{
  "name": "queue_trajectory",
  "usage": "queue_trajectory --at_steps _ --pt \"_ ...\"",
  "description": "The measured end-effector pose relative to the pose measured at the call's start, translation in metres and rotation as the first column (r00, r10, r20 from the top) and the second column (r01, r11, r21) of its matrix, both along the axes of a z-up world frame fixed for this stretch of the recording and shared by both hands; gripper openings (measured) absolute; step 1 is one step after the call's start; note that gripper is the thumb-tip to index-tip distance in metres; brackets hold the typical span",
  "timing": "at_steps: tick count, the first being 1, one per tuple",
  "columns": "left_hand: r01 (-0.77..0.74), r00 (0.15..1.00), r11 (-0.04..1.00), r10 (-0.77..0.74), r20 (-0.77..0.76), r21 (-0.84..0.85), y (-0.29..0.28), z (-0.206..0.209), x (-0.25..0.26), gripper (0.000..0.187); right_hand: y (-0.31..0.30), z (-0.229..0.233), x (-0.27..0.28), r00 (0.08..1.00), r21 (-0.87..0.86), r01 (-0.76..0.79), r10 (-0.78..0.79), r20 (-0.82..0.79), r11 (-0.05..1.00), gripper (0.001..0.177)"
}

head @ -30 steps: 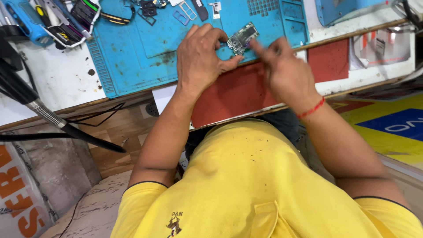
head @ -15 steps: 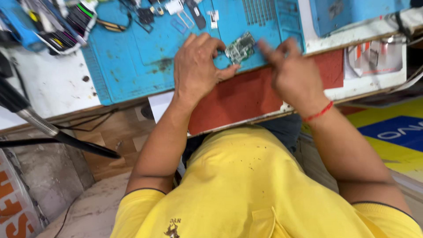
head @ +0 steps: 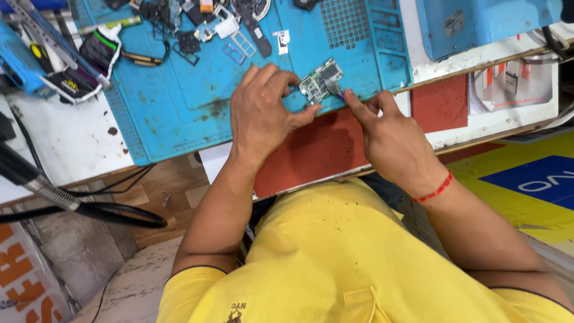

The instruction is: The person uses a heat gun to apply heat to a small circuit board held in their left hand. They then use a purple plastic tool to scrape and clean the surface of the board. The person repeats the heating and cleaning process on different areas of the board.

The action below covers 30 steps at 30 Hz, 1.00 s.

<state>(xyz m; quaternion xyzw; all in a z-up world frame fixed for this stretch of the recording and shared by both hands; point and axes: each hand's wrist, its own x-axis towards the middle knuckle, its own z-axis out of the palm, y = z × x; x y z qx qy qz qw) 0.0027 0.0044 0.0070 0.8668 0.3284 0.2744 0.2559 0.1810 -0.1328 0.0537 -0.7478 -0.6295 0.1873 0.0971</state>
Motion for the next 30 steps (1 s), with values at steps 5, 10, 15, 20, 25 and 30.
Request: queue_trajectory --at_steps 5,10,15,20,25,30 --pt "0.027 1.000 0.998 -0.026 -0.016 0.063 -0.008 0.000 0.004 0.043 -0.007 -0.002 0.005 0.998 0.106 -0.040 0.044 -0.043 0.994 0.058" --pt "0.012 1.000 1.000 -0.011 -0.020 0.023 -0.004 -0.004 -0.002 0.046 -0.012 -0.016 0.012 0.998 0.140 0.033 -0.041 0.055 0.990 0.054" --pt "0.026 1.000 0.999 -0.026 -0.010 0.036 0.003 -0.006 0.005 0.044 -0.026 -0.030 0.016 0.998 0.111 -0.055 0.051 0.040 0.992 0.054" --pt "0.035 0.999 0.999 -0.034 -0.011 0.038 -0.005 -0.007 -0.004 0.047 -0.016 -0.017 0.007 0.983 0.181 -0.046 0.012 0.184 0.982 0.047" --pt "0.028 1.000 0.999 -0.027 -0.008 0.036 -0.006 -0.011 -0.004 0.046 -0.009 -0.013 0.007 0.990 0.113 -0.069 0.054 0.133 0.991 0.052" --pt "0.006 1.000 1.000 -0.006 0.005 0.001 -0.002 -0.010 -0.002 0.045 -0.009 -0.033 0.015 0.985 0.117 -0.135 0.121 0.126 0.984 0.046"
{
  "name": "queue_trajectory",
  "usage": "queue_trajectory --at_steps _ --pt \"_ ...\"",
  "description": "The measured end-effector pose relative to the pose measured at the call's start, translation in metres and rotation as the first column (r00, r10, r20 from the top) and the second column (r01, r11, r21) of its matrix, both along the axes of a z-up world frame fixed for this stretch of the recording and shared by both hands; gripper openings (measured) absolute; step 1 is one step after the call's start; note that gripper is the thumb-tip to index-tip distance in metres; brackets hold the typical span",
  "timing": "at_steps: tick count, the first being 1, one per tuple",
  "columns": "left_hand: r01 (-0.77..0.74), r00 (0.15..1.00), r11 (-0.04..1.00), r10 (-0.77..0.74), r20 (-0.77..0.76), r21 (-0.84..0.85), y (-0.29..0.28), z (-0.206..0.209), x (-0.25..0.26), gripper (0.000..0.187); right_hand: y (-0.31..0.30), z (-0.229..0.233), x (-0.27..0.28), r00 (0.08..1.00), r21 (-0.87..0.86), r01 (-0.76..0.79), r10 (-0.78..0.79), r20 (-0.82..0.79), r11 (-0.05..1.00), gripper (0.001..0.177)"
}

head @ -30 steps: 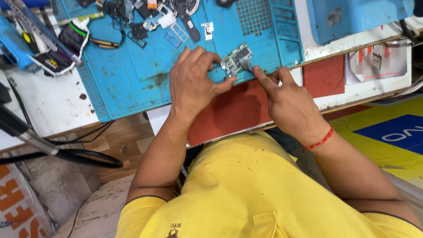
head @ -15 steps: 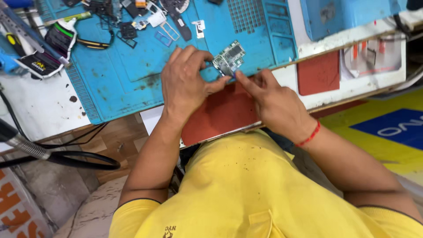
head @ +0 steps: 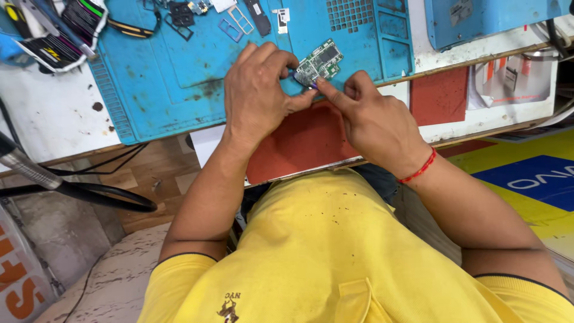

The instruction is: The person uses a heat gun to apply heat to a small circuit board held in their left hand. They then use a purple plastic tool to scrape and clean the surface of the board. The person repeats the heating and cleaning process on different areas of the board.

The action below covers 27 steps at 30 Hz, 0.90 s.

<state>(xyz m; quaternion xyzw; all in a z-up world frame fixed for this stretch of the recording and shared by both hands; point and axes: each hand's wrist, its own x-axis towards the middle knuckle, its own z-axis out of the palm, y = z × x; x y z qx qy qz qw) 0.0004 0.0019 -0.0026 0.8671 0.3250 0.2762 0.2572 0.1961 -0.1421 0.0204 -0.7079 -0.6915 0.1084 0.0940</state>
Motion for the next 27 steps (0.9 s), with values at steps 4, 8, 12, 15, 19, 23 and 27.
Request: queue_trajectory --at_steps 4,8,12,15,19,23,27 --pt "0.017 1.000 0.999 -0.017 0.000 0.029 -0.007 -0.001 -0.002 0.046 -0.006 0.002 -0.005 0.997 0.022 0.040 -0.041 0.059 0.999 0.049" --pt "-0.003 0.999 1.000 0.002 0.038 0.019 0.004 0.003 0.001 0.047 0.015 0.029 -0.012 1.000 -0.081 -0.002 0.002 0.000 0.997 0.047" --pt "0.017 0.999 0.998 -0.020 0.042 0.064 -0.007 -0.005 -0.005 0.047 0.012 0.037 -0.014 0.999 0.010 0.041 -0.041 0.006 0.999 0.046" --pt "0.017 0.999 0.998 -0.021 0.048 0.068 0.010 -0.001 0.003 0.048 0.019 0.036 -0.010 1.000 -0.041 0.016 -0.016 0.006 0.999 0.048" --pt "0.013 1.000 1.000 -0.013 0.003 0.016 -0.011 -0.009 -0.003 0.048 -0.017 0.007 -0.001 0.999 -0.047 0.035 -0.034 0.015 0.998 0.049" --pt "-0.006 0.999 1.000 0.006 0.035 -0.003 0.004 -0.002 0.003 0.050 -0.004 -0.001 0.010 0.999 -0.065 0.013 -0.010 0.043 0.998 0.047" --pt "0.000 1.000 1.000 0.000 0.020 0.024 -0.001 -0.001 -0.001 0.055 0.011 0.024 -0.003 0.996 -0.029 -0.017 0.019 0.086 0.999 0.050"
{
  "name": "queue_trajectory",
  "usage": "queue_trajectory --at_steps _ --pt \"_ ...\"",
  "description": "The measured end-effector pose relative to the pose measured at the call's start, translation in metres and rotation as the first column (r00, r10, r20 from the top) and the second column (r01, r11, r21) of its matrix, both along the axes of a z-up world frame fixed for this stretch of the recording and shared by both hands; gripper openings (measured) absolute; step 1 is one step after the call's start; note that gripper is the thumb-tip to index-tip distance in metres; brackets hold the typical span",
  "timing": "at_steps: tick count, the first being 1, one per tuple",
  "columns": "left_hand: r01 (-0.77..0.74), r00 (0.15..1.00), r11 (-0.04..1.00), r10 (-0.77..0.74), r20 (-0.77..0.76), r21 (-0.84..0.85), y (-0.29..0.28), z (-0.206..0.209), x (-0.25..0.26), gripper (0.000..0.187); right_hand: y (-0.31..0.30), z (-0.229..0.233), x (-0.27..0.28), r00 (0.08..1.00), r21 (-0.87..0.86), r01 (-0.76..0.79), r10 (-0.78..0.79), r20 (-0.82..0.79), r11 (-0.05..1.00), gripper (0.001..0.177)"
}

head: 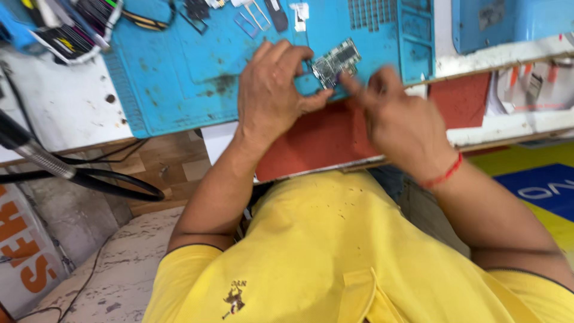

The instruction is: The person uses a heat gun to apply heat to a small circuit board held in their left hand. They then use a purple plastic tool to scrape and clean the surface of the board. The person repeats the heating and cleaning process on different areas of the board.

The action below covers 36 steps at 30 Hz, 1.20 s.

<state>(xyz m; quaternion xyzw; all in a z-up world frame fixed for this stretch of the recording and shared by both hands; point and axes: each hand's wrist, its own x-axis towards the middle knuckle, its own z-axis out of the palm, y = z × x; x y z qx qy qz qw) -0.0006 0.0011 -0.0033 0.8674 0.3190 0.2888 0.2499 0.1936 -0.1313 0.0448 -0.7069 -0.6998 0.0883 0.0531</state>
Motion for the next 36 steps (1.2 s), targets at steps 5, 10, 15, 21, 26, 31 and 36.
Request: queue_trajectory --at_steps 5,10,15,21,26,31,36 --pt "0.011 1.000 1.000 -0.012 -0.011 -0.017 0.000 0.000 0.001 0.054 0.014 0.022 -0.009 0.997 0.056 0.068 -0.066 -0.036 0.996 0.053" --pt "0.016 0.999 1.000 -0.017 -0.037 -0.022 0.007 0.007 0.003 0.048 0.010 0.009 -0.007 0.997 0.016 0.018 -0.017 -0.074 1.000 0.049" --pt "0.004 0.999 1.000 -0.004 -0.043 -0.005 0.002 0.004 0.001 0.047 -0.008 -0.005 -0.005 0.996 0.007 0.063 -0.063 -0.057 0.998 0.044" --pt "-0.006 0.999 1.000 0.006 -0.046 0.004 -0.002 0.002 0.003 0.047 -0.004 0.000 -0.006 0.995 -0.017 0.074 -0.075 -0.069 0.997 0.047" --pt "0.002 0.997 1.000 -0.004 -0.073 -0.023 -0.002 -0.001 0.003 0.045 -0.004 -0.002 0.002 0.996 0.013 0.092 -0.092 -0.007 0.996 0.052" --pt "0.022 0.997 1.000 -0.021 -0.069 0.010 -0.001 0.012 0.001 0.044 -0.001 -0.009 0.007 0.997 0.049 0.046 -0.043 -0.063 0.998 0.054" --pt "0.185 0.961 0.982 -0.174 0.213 -0.034 -0.026 0.070 0.006 0.033 -0.005 -0.017 0.010 0.992 -0.005 0.014 -0.015 -0.127 1.000 0.061"
